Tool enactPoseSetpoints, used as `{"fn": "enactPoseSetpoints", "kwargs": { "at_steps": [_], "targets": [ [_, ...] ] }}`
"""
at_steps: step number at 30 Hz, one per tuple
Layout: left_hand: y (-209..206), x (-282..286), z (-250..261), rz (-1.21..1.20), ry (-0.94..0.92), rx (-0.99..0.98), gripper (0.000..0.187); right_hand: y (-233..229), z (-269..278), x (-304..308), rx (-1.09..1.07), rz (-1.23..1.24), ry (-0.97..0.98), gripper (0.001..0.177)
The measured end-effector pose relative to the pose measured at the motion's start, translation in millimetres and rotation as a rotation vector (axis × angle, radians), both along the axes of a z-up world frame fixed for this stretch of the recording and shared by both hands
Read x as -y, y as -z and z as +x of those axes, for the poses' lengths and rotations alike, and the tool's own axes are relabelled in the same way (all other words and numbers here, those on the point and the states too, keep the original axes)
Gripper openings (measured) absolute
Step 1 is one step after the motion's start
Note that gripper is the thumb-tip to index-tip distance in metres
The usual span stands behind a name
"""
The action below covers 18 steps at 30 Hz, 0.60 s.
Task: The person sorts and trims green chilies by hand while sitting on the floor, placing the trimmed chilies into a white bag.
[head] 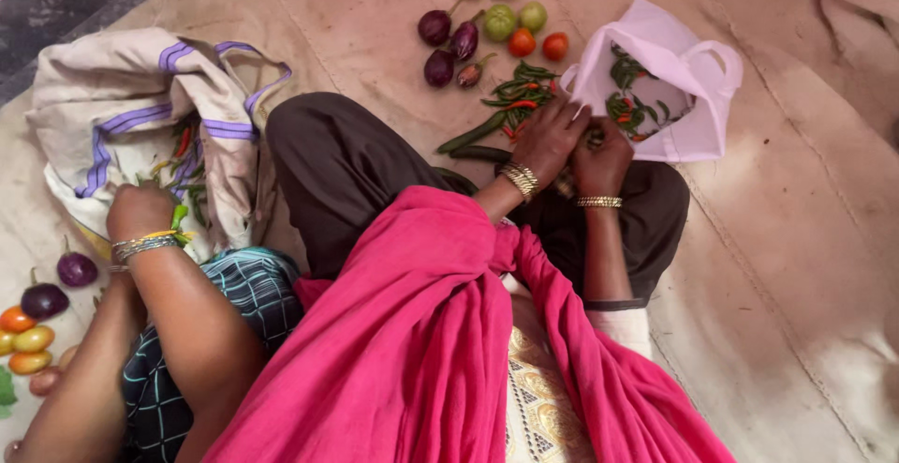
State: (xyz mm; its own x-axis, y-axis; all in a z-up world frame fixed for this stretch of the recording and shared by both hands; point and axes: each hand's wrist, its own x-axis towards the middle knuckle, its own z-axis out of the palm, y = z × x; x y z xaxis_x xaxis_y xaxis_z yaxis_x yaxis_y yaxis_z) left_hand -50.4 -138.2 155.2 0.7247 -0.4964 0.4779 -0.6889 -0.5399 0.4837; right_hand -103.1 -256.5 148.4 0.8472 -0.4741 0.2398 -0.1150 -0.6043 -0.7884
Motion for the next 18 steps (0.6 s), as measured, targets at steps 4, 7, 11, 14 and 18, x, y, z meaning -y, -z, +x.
{"fn": "enactPoseSetpoints", "kwargs": {
  "at_steps": [4, 7, 11, 14, 18],
  "targets": [
    [36, -40, -1, 0.018, 0.074, -0.237, 0.031, 30, -5, -23, -0.041, 0.148, -0.047, 0.016],
    [72, -63, 3, -0.008, 0.056, -0.238, 0.042, 44, -2, -29, -0.128, 0.194, -0.096, 0.016],
    [120, -90, 22, -0.755, -0.023, -1.164, 0.026, 42, 4, -27, -0.129, 0.975, -0.058, 0.031],
    [142, -106, 31, -1.086, -0.059, -1.527, 0.026, 40, 0, -34, -0.092, 1.207, -0.056, 0.044],
    [150, -106, 23, -1.084, -0.046, -1.605, 0.025, 45, -6, -55, -0.096, 1.203, -0.204, 0.043]
  ]
}}
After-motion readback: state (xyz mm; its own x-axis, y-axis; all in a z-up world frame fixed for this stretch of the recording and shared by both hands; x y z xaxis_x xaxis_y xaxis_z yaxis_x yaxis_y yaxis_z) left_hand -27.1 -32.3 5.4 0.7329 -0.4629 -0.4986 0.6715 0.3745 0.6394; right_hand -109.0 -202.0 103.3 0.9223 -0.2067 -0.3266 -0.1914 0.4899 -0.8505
